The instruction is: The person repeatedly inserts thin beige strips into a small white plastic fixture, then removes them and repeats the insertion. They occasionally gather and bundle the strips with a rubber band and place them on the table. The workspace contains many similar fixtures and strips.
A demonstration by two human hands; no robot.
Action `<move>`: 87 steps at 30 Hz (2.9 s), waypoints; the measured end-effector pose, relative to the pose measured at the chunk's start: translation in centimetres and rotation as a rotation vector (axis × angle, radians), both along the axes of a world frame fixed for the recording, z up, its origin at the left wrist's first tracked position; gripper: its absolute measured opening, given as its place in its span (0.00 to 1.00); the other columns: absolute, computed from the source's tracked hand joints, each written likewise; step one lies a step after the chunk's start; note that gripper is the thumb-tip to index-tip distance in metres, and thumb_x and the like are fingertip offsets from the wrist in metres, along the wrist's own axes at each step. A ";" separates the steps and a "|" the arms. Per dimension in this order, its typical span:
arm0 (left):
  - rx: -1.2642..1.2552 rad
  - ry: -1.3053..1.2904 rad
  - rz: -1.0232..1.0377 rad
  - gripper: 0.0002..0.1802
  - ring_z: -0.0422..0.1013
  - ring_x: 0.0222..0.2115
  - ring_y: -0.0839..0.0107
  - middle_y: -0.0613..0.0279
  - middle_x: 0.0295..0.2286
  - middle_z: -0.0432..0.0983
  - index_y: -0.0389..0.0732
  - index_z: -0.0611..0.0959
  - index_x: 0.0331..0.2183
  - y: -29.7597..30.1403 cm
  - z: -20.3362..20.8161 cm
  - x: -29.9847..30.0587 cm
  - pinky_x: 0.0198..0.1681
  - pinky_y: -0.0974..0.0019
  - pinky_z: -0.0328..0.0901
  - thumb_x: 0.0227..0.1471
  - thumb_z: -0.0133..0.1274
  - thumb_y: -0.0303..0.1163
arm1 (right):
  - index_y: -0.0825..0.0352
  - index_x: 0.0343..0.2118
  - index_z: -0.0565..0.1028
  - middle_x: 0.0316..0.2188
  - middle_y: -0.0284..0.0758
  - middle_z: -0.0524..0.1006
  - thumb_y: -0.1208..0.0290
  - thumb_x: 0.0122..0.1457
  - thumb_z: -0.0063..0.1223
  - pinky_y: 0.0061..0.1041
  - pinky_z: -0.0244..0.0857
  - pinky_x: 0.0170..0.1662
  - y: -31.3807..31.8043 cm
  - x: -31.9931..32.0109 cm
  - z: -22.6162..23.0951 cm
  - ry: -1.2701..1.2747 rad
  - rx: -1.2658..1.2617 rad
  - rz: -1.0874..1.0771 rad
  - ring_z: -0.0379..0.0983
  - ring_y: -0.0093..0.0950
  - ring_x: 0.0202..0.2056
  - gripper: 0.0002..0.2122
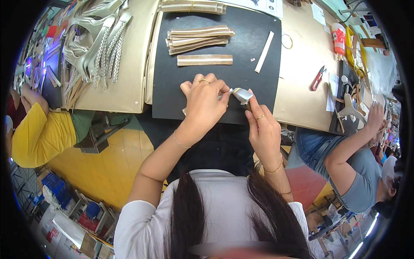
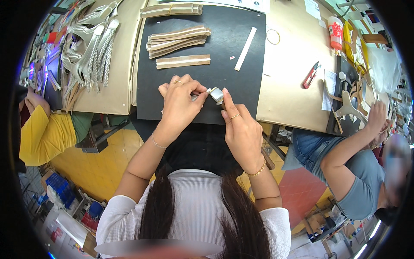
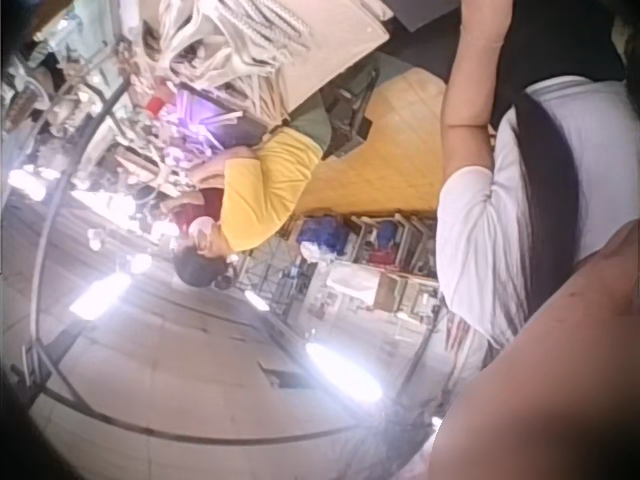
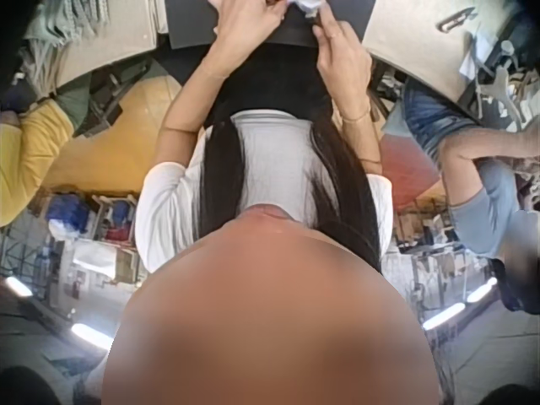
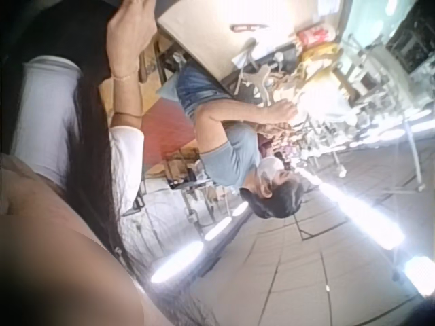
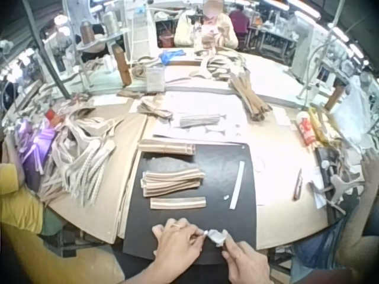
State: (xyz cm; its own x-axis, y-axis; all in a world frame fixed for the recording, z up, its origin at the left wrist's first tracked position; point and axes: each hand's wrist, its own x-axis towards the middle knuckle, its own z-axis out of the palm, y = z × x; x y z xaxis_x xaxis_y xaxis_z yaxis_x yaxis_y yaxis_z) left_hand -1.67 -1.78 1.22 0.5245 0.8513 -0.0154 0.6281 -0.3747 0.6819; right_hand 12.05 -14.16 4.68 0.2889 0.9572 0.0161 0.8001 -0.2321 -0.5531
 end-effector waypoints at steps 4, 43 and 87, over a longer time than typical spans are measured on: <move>0.007 0.005 -0.003 0.03 0.68 0.35 0.66 0.68 0.26 0.76 0.45 0.88 0.26 0.0 0.0 0.0 0.44 0.58 0.50 0.46 0.66 0.32 | 0.58 0.65 0.70 0.30 0.36 0.75 0.74 0.64 0.56 0.34 0.69 0.29 0.1 0.0 -0.1 -0.013 -0.007 0.003 0.75 0.36 0.26 0.25; 0.098 -0.055 0.027 0.06 0.68 0.35 0.70 0.71 0.27 0.76 0.46 0.90 0.31 -0.6 -0.4 -0.9 0.47 0.58 0.49 0.47 0.69 0.34 | 0.57 0.65 0.70 0.27 0.36 0.73 0.74 0.63 0.58 0.36 0.68 0.26 1.5 0.1 -0.4 -0.083 0.007 -0.015 0.74 0.36 0.23 0.26; 0.199 -0.095 0.004 0.06 0.68 0.34 0.70 0.72 0.28 0.76 0.46 0.89 0.30 -0.3 -1.1 -0.2 0.45 0.58 0.49 0.45 0.68 0.33 | 0.57 0.65 0.70 0.28 0.36 0.74 0.73 0.64 0.56 0.36 0.70 0.27 2.5 0.4 -0.1 -0.140 -0.021 -0.016 0.75 0.37 0.24 0.25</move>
State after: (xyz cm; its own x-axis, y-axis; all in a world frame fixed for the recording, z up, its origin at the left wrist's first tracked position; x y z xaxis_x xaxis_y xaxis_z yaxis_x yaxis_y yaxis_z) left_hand -1.86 -2.06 0.15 0.5122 0.8346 0.2029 0.5661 -0.5057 0.6510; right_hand 12.41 -11.66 4.59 0.3000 0.9532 0.0375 0.8654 -0.2554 -0.4310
